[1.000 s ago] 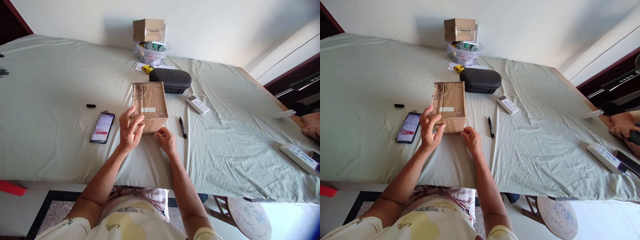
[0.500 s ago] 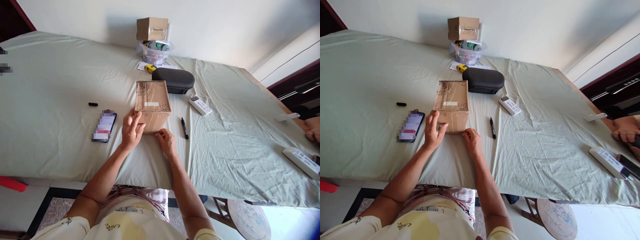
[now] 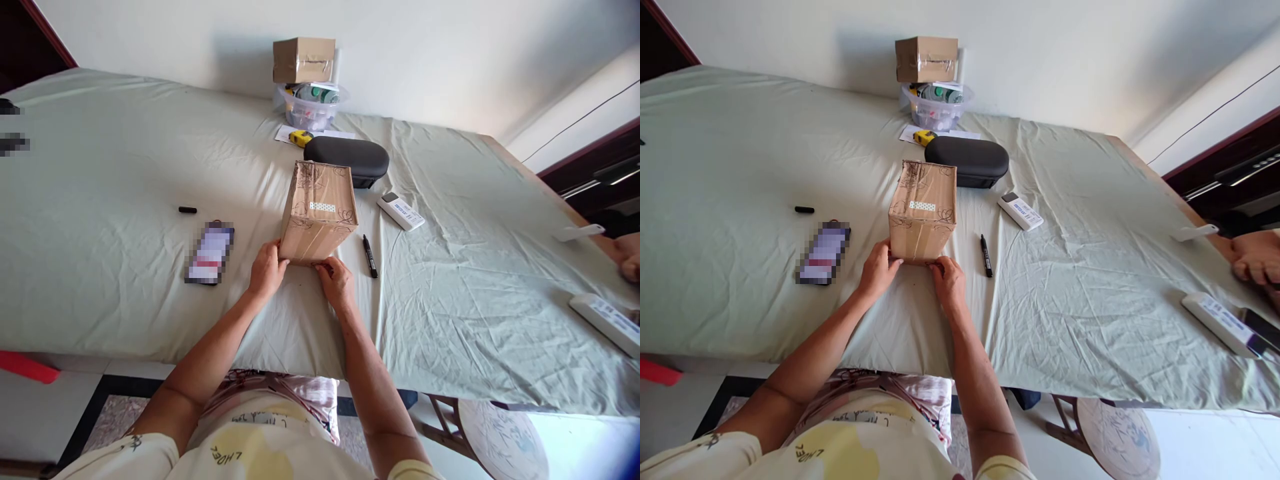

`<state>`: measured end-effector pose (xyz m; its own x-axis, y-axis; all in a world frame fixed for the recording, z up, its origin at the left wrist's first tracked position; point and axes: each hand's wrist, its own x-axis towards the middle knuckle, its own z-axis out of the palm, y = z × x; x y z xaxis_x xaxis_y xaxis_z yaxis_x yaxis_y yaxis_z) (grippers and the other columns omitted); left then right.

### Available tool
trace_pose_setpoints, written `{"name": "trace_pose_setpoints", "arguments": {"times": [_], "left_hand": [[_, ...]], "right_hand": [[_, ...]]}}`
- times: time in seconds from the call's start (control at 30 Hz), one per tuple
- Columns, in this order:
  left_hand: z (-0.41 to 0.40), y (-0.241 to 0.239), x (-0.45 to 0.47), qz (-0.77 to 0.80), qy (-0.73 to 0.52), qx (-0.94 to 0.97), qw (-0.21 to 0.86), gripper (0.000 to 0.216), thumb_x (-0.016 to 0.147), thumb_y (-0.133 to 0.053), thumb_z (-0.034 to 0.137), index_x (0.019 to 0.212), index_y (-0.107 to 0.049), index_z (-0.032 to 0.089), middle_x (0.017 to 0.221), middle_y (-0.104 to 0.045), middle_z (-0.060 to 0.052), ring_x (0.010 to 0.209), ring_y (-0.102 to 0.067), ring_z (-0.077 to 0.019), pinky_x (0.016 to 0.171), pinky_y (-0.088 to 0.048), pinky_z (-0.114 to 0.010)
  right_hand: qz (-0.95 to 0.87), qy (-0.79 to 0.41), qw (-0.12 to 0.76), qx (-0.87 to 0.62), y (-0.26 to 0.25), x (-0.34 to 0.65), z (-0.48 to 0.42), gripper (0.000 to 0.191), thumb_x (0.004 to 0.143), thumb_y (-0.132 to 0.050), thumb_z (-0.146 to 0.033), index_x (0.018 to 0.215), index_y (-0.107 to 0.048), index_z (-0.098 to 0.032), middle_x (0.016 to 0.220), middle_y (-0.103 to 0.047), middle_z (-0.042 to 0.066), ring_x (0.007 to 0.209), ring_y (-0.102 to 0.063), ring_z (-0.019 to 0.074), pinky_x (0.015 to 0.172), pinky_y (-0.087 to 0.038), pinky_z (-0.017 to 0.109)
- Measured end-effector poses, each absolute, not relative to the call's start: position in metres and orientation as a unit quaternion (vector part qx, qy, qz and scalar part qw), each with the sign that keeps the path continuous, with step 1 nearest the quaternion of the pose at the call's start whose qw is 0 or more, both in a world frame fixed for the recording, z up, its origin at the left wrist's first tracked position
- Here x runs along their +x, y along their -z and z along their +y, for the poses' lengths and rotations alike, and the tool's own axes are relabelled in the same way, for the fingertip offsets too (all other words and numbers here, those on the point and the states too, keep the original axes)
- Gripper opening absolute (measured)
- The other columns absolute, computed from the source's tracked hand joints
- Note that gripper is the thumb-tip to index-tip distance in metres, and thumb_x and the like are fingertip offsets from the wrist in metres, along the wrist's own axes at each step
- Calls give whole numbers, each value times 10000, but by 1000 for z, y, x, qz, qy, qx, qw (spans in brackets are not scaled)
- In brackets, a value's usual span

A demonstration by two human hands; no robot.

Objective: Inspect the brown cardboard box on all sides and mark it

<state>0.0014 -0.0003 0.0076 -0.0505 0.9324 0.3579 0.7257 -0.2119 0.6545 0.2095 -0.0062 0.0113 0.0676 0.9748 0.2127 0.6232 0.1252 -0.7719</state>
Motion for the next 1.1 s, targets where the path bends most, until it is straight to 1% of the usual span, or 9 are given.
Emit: {"name": "trace_pose_setpoints", "arguments": {"times": [0.13, 0.27, 0.57, 0.67, 0.9, 0.97, 1.0, 1.07, 1.1], "left_hand": [[-6, -24, 1, 678, -217, 698, 78, 198, 939, -721, 161, 1128, -665, 157, 1109, -735, -151, 1106, -699, -322, 947, -571, -454], [-7, -37, 0, 691, -138, 707, 62, 167, 979, -687, 201, 1138, -706, 152, 1146, -741, -161, 1139, -678, -331, 950, -541, -452], [3, -20, -13, 640, -191, 742, 49, 107, 954, -661, 141, 979, -755, 186, 982, -746, -124, 961, -699, -282, 852, -564, -410], [3, -19, -14, 628, -198, 751, 56, 86, 951, -701, 217, 908, -770, 189, 981, -741, -137, 972, -698, -303, 857, -566, -428], [1, -25, -16, 608, -210, 760, 97, 270, 918, -793, 412, 752, -740, 205, 918, -733, -114, 920, -708, -290, 831, -572, -411], [2, -25, -17, 615, -247, 742, 98, 350, 873, -824, 530, 811, -736, 198, 911, -729, -114, 940, -715, -301, 856, -586, -421], [3, -26, -17, 614, -287, 729, 98, 414, 863, -814, 594, 903, -743, 189, 951, -734, -122, 970, -717, -306, 877, -594, -427], [4, -27, -17, 587, -393, 701, 100, 614, 889, -735, 691, 1204, -696, 165, 1128, -731, -157, 1059, -712, -303, 924, -603, -430], [4, -28, -17, 563, -445, 689, 103, 718, 914, -683, 720, 1365, -616, 165, 1249, -705, -179, 1115, -703, -299, 944, -605, -429]], "right_hand": [[-644, -224, 387, -620, -8, 210, -4, 142, 847, -603, -366, 821, -672, -244, 838, -736, 38, 801, -652, 218, 768, -498, 356], [-647, -227, 385, -618, -7, 210, -4, 141, 855, -598, -357, 841, -679, -242, 856, -740, 38, 807, -654, 213, 775, -500, 350], [-652, -227, 377, -618, -13, 211, -7, 141, 876, -587, -343, 861, -680, -240, 874, -749, 40, 816, -654, 214, 789, -511, 351], [-646, -222, 388, -619, -12, 212, -6, 145, 875, -575, -337, 882, -681, -238, 890, -754, 48, 810, -652, 213, 798, -524, 357], [-632, -215, 397, -629, -8, 214, -4, 160, 855, -601, -369, 919, -653, -233, 895, -746, 61, 776, -658, 210, 805, -556, 371], [-629, -215, 408, -626, -5, 214, -3, 194, 852, -573, -330, 998, -650, -228, 939, -760, 72, 812, -683, 216, 826, -562, 376], [-627, -213, 415, -624, -3, 214, -3, 235, 849, -550, -301, 1050, -645, -224, 962, -765, 76, 836, -694, 218, 837, -563, 376], [-627, -208, 425, -619, 0, 215, -2, 330, 837, -503, -237, 1142, -628, -218, 994, -771, 81, 863, -702, 214, 845, -561, 370], [-629, -203, 426, -618, 2, 215, -2, 363, 827, -487, -212, 1164, -622, -216, 999, -770, 81, 862, -699, 211, 841, -557, 366]]}}
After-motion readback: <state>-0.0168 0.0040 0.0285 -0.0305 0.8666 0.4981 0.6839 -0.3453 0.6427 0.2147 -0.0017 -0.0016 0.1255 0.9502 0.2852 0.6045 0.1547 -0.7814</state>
